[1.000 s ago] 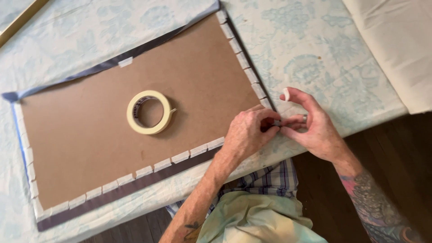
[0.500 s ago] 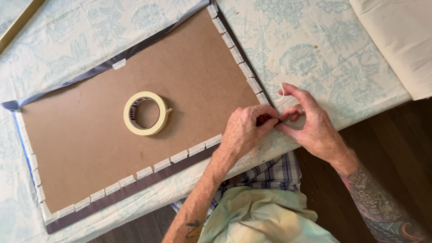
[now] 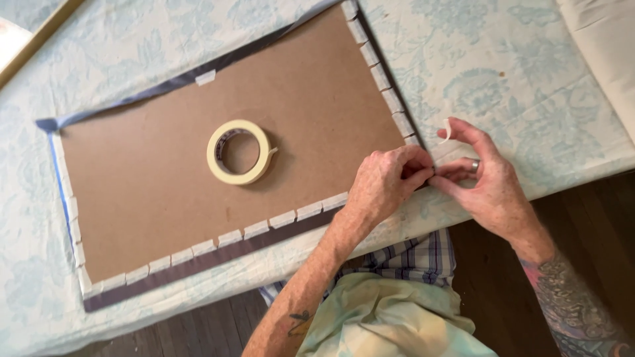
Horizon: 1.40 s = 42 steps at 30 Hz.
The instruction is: Applying small strips of masking tape to the edges of a backing board to secure a fabric border.
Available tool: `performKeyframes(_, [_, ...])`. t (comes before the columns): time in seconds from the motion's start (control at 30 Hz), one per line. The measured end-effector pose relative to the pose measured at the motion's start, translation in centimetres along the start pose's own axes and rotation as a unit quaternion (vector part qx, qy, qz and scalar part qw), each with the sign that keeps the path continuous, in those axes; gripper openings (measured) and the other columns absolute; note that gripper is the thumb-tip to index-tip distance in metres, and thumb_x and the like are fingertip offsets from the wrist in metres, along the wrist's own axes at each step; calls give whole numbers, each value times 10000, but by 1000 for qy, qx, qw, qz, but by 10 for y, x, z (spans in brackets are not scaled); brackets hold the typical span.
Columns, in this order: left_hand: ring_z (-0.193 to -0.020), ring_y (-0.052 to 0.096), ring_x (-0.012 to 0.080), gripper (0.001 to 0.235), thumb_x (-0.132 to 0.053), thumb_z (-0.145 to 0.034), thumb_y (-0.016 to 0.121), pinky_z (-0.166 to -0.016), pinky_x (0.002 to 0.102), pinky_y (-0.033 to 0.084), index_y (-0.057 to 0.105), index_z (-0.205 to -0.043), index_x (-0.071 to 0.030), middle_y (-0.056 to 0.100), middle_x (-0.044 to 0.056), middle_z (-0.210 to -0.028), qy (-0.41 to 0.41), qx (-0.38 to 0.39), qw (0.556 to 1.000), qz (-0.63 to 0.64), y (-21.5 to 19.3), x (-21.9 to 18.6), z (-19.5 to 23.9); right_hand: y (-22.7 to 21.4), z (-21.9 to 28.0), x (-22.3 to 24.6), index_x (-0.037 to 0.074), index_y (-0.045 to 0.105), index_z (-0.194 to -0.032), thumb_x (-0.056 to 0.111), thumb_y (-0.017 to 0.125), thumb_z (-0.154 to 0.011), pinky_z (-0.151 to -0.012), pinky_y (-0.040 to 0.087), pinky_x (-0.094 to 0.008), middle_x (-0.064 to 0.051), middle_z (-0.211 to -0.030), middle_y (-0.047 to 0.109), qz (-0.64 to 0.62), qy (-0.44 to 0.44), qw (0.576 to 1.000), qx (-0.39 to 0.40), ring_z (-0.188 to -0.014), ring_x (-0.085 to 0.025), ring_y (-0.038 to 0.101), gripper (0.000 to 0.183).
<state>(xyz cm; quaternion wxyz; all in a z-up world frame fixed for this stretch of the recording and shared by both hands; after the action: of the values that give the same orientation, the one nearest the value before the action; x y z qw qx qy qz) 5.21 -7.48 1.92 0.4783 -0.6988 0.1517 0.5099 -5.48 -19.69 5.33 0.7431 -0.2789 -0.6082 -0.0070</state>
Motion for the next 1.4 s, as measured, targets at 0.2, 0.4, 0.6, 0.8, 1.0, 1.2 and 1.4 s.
performKeyframes(0.2, [-699,497,233,209,97,-924,654,-582,376,408,622,-1086,-32,595,116,-879,120,-164,937,-285,-1,-11,70,7,-1,-6,29,380,-1536,-101,739,-843,-819,576,-277,-189,-1440,563,51,-79,995,-21,-875,-165,669,791])
performKeyframes(0.4, [-1317,576,300,666,-300,-885,807,-1071,435,476,593,-1412,46,587,198,-1473,101,-160,918,-348,58,-35,100,16,5,-1,-52,400,-1510,-149,737,-876,-759,574,-297,-227,-1483,553,103,-133,985,-39,-954,-242,684,725])
performKeyframes(0.6, [-1301,582,262,808,-440,-759,886,-1044,417,492,616,-1395,-22,531,158,-1532,88,-174,903,-382,68,-36,92,14,1,3,-54,363,-1505,-164,728,-866,-776,579,-294,-207,-1564,454,69,-102,991,-43,-1030,-266,685,745])
performKeyframes(0.8, [-1355,551,265,764,-543,-804,813,-1059,424,475,621,-1360,-55,562,142,-1501,84,-174,891,-410,74,-35,87,10,-3,-3,22,374,-1554,-128,714,-871,-906,556,-273,-183,-1016,700,32,-44,998,-21,-821,-178,660,777])
performKeyframes(1.0, [-1485,504,288,894,-567,-811,830,-1212,441,442,535,-1499,-78,491,169,-1606,76,-160,896,-407,88,-28,86,6,-11,-3,10,415,-1495,-158,682,-878,-877,558,-279,-185,-1450,532,27,-63,998,-7,-977,-213,671,693])
performKeyframes(1.2, [-1470,523,256,862,-643,-806,803,-1213,437,437,564,-1453,-125,510,137,-1594,62,-174,882,-433,86,-34,84,-7,-9,6,-126,615,-1299,-114,775,-951,-903,587,-307,-240,-1229,676,47,-162,986,-5,-1119,-271,690,383])
performKeyframes(1.4, [-1508,479,243,953,-723,-788,783,-1260,540,402,555,-1496,-127,525,109,-1586,46,-176,877,-446,86,-36,85,11,-11,25,-60,642,-1233,10,615,-963,-919,657,-338,-211,-1296,698,-42,-113,984,135,-1082,-278,755,280])
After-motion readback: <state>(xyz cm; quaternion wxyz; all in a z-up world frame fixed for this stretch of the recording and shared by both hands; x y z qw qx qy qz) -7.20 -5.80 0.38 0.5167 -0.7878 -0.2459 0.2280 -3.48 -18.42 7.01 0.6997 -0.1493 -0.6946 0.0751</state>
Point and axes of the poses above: each hand's wrist, its own z-axis away from the middle knuckle, its own y-axis out of the palm, x = y × z, the point moved 3 cm from there along -z, towards the middle knuckle
